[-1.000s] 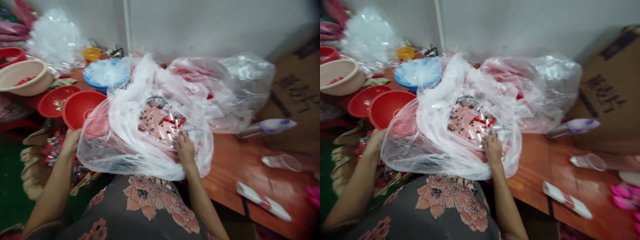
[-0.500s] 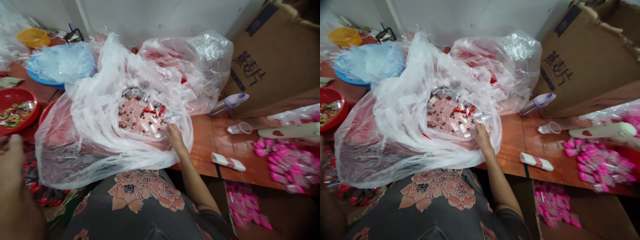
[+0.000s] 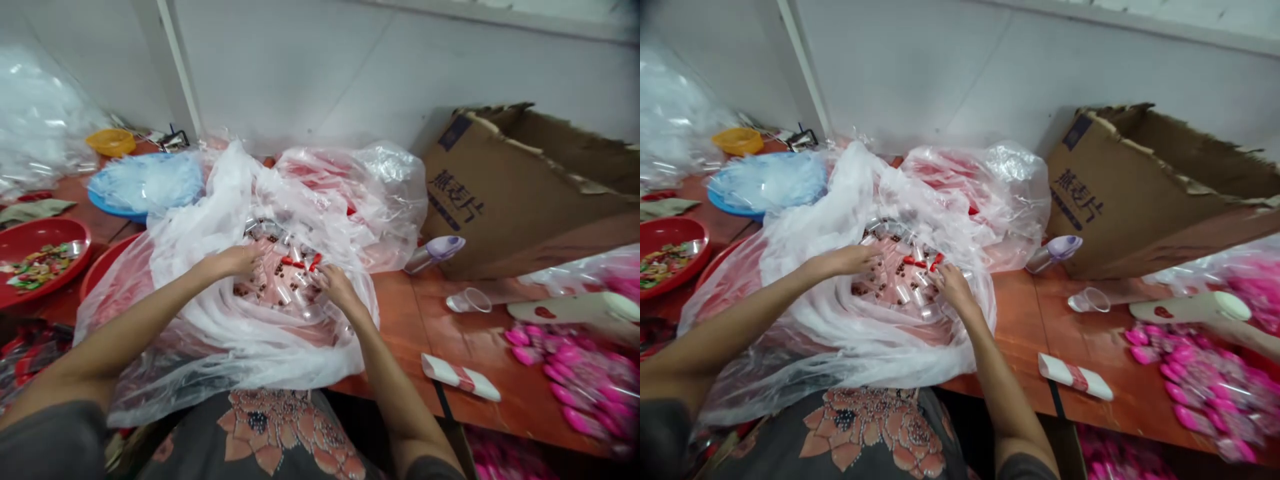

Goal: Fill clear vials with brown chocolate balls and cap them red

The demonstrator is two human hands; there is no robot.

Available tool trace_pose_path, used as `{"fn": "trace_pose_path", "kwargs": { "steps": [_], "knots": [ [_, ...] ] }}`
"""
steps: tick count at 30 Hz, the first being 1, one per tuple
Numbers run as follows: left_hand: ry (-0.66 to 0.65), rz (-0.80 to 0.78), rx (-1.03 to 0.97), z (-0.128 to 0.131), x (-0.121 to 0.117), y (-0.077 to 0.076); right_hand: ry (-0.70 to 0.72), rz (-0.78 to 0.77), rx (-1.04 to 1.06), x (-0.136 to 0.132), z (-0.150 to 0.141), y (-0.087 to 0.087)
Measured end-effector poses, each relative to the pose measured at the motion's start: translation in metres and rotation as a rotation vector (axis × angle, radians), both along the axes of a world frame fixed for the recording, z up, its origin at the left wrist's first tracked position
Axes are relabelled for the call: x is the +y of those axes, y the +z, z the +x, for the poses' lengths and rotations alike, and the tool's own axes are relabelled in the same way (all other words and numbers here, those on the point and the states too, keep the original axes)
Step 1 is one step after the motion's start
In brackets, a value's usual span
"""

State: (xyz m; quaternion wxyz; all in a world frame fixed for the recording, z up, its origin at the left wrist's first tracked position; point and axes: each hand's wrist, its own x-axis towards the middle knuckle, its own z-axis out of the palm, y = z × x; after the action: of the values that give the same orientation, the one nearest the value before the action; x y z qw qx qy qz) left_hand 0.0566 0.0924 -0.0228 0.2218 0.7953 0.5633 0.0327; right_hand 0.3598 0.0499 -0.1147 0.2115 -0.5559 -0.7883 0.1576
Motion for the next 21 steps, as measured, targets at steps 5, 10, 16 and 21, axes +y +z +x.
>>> {"fn": "trace_pose_path", "kwargs": {
  "steps": [5, 10, 16, 21],
  "knots": [
    [0.155, 0.026, 0.165, 0.018, 0.085, -0.017, 0.011, -0.051, -0.077, 0.077, 0.0, 0.009],
    [0.361, 0.188, 0.268, -0.023, 0.142, -0.02, -0.316, 0.086, -0.122, 0.15, 0.043, 0.029],
    [0.469, 0.27, 0.384, -0.054, 0.174, -0.033, -0.297, 0.24, -0.064, 0.176, 0.045, 0.029],
    [0.515, 0.186, 0.431, -0.056, 0.189, -0.048, -0.201, -0.056, -0.125, 0.175, 0.015, 0.003]
  ]
}}
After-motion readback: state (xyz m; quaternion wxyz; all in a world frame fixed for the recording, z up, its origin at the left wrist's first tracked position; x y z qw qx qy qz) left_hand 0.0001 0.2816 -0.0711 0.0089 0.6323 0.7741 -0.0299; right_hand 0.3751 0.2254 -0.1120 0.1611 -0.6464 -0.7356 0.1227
